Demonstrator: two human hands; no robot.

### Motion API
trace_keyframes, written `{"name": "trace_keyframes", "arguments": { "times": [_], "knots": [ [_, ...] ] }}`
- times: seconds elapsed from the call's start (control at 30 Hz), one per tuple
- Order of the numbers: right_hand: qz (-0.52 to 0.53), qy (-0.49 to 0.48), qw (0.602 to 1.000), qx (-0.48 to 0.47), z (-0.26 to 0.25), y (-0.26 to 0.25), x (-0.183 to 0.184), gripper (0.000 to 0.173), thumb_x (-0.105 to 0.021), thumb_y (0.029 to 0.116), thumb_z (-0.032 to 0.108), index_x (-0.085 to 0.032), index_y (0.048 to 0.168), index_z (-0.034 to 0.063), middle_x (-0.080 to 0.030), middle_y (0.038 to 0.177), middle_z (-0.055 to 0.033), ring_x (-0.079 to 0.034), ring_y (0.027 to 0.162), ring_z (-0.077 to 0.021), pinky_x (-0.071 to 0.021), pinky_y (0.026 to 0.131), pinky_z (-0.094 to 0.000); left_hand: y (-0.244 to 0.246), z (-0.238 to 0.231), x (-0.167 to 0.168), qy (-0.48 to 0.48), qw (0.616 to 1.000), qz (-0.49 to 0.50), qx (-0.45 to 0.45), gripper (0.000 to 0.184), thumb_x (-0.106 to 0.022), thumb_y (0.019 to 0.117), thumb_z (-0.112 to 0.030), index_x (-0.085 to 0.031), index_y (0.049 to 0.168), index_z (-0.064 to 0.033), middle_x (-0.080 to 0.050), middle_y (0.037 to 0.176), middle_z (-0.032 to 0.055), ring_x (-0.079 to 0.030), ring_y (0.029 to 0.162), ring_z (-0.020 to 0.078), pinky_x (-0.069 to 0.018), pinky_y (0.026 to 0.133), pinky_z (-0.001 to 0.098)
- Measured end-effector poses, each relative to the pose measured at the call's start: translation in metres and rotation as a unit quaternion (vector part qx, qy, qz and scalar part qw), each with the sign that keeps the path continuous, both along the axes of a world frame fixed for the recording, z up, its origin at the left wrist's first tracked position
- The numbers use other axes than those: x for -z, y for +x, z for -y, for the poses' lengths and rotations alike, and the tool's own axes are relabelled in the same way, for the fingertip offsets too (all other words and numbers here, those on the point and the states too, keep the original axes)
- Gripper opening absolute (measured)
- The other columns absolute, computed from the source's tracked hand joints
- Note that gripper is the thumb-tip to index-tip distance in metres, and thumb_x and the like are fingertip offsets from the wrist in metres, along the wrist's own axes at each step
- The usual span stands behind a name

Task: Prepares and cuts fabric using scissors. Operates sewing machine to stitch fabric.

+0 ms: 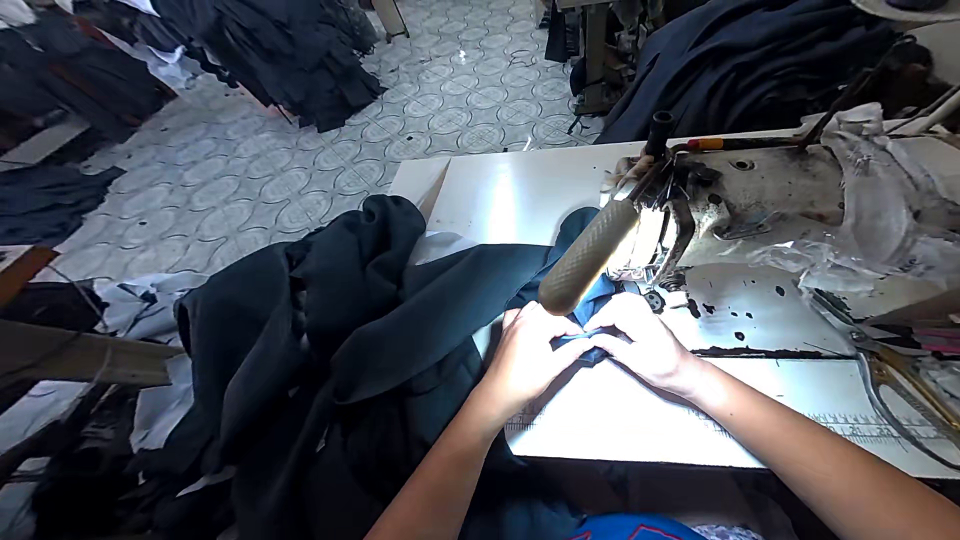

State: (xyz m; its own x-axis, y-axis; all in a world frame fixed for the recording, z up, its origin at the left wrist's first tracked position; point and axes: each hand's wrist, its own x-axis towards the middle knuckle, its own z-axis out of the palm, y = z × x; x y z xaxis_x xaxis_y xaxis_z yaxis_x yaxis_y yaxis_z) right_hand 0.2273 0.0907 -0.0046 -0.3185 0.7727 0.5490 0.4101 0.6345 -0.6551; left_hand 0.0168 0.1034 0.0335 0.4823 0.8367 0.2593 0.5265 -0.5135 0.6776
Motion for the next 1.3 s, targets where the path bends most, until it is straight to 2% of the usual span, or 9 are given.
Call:
{"name": "trace_keyframes", "arguments": {
  "times": [0.17, 0.23, 0.3, 0.4, 0.57, 0.63, 0.73, 0.97, 1.3],
  "knots": [
    [0.097, 0.140, 0.984, 0.048, 0.010, 0.010, 0.001, 0.026, -0.054, 0.0965, 0.014, -0.077, 0.108, 0.0091, -0.077, 0.109, -0.0103, -0.072, 0.108, -0.0224, -0.0429, 0.107, -0.0480, 0.009, 0.000, 0.002, -0.281, 0.945, 0.164, 0.047, 0.018, -0.065, 0.0949, -0.013, -0.067, 0.078, -0.0079, -0.059, 0.082, -0.0084, -0.055, 0.079, -0.0044, -0.0464, 0.074, 0.0157],
    [0.116, 0.205, 0.969, 0.081, 0.017, 0.014, 0.007, 0.028, -0.051, 0.0977, 0.015, -0.078, 0.101, 0.0101, -0.079, 0.102, -0.0087, -0.073, 0.102, -0.0196, -0.0445, 0.104, -0.0410, 0.018, 0.006, 0.007, -0.257, 0.951, 0.161, 0.060, 0.023, -0.064, 0.0964, -0.018, -0.065, 0.076, -0.0089, -0.058, 0.080, -0.0071, -0.055, 0.078, -0.0025, -0.0459, 0.073, 0.0170],
    [0.122, 0.208, 0.966, 0.095, 0.026, 0.017, 0.009, 0.030, -0.049, 0.0977, 0.017, -0.078, 0.096, 0.0086, -0.079, 0.097, -0.0094, -0.072, 0.098, -0.0205, -0.0432, 0.104, -0.0399, 0.028, 0.014, 0.011, -0.021, 0.993, 0.107, 0.052, 0.032, -0.065, 0.0966, -0.027, -0.070, 0.074, -0.0045, -0.067, 0.086, 0.0047, -0.062, 0.091, 0.0126, -0.0451, 0.086, 0.0311],
    [0.130, 0.139, 0.976, 0.106, 0.043, 0.018, 0.017, 0.029, -0.052, 0.0970, 0.021, -0.074, 0.084, 0.0076, -0.074, 0.087, -0.0094, -0.070, 0.092, -0.0214, -0.0442, 0.104, -0.0408, 0.039, 0.002, 0.009, 0.219, 0.971, -0.048, 0.081, 0.036, -0.047, 0.1036, -0.031, -0.072, 0.088, -0.0112, -0.075, 0.109, 0.0087, -0.069, 0.111, 0.0256, -0.0437, 0.099, 0.0524],
    [0.213, 0.034, 0.969, 0.119, 0.058, 0.020, 0.020, 0.030, -0.055, 0.0952, 0.029, -0.076, 0.088, 0.0087, -0.077, 0.097, -0.0101, -0.073, 0.102, -0.0251, -0.0468, 0.102, -0.0527, 0.044, -0.037, -0.007, -0.022, 0.936, -0.351, -0.006, 0.040, -0.051, 0.1060, -0.037, -0.064, 0.132, -0.0089, -0.071, 0.116, 0.0185, -0.066, 0.112, 0.0357, -0.0408, 0.101, 0.0557],
    [0.251, 0.053, 0.958, 0.127, 0.061, 0.017, 0.018, 0.032, -0.055, 0.0936, 0.035, -0.076, 0.089, 0.0117, -0.076, 0.094, -0.0076, -0.073, 0.099, -0.0245, -0.0478, 0.099, -0.0545, 0.037, -0.030, 0.010, 0.119, 0.953, -0.270, 0.060, 0.026, -0.055, 0.0997, -0.013, -0.073, 0.118, -0.0097, -0.072, 0.110, 0.0142, -0.068, 0.105, 0.0335, -0.0475, 0.091, 0.0548],
    [0.267, 0.109, 0.948, 0.134, 0.065, 0.016, 0.020, 0.031, -0.055, 0.0927, 0.038, -0.076, 0.088, 0.0156, -0.073, 0.086, -0.0040, -0.072, 0.086, -0.0209, -0.0500, 0.091, -0.0518, 0.029, -0.010, 0.026, 0.200, 0.947, -0.134, 0.215, 0.025, -0.051, 0.0980, -0.011, -0.076, 0.097, -0.0133, -0.074, 0.112, 0.0072, -0.068, 0.114, 0.0266, -0.0425, 0.105, 0.0568],
    [0.233, 0.090, 0.955, 0.157, 0.063, 0.014, 0.019, 0.026, -0.057, 0.0942, 0.027, -0.078, 0.086, 0.0144, -0.076, 0.086, -0.0047, -0.073, 0.087, -0.0193, -0.0488, 0.092, -0.0438, 0.020, -0.005, 0.029, 0.123, 0.963, -0.140, 0.195, 0.037, -0.044, 0.1028, -0.029, -0.078, 0.103, -0.0173, -0.075, 0.118, 0.0022, -0.067, 0.118, 0.0230, -0.0379, 0.106, 0.0571],
    [0.270, -0.023, 0.952, 0.142, 0.013, 0.018, -0.008, 0.023, -0.062, 0.0920, 0.022, -0.077, 0.090, 0.0052, -0.075, 0.088, -0.0138, -0.073, 0.089, -0.0339, -0.0505, 0.089, -0.0572, 0.032, -0.052, 0.016, 0.004, 0.962, -0.199, 0.188, 0.040, -0.044, 0.1052, -0.030, -0.078, 0.106, -0.0086, -0.072, 0.128, 0.0075, -0.060, 0.131, 0.0264, -0.0258, 0.115, 0.0624]
  ]
}}
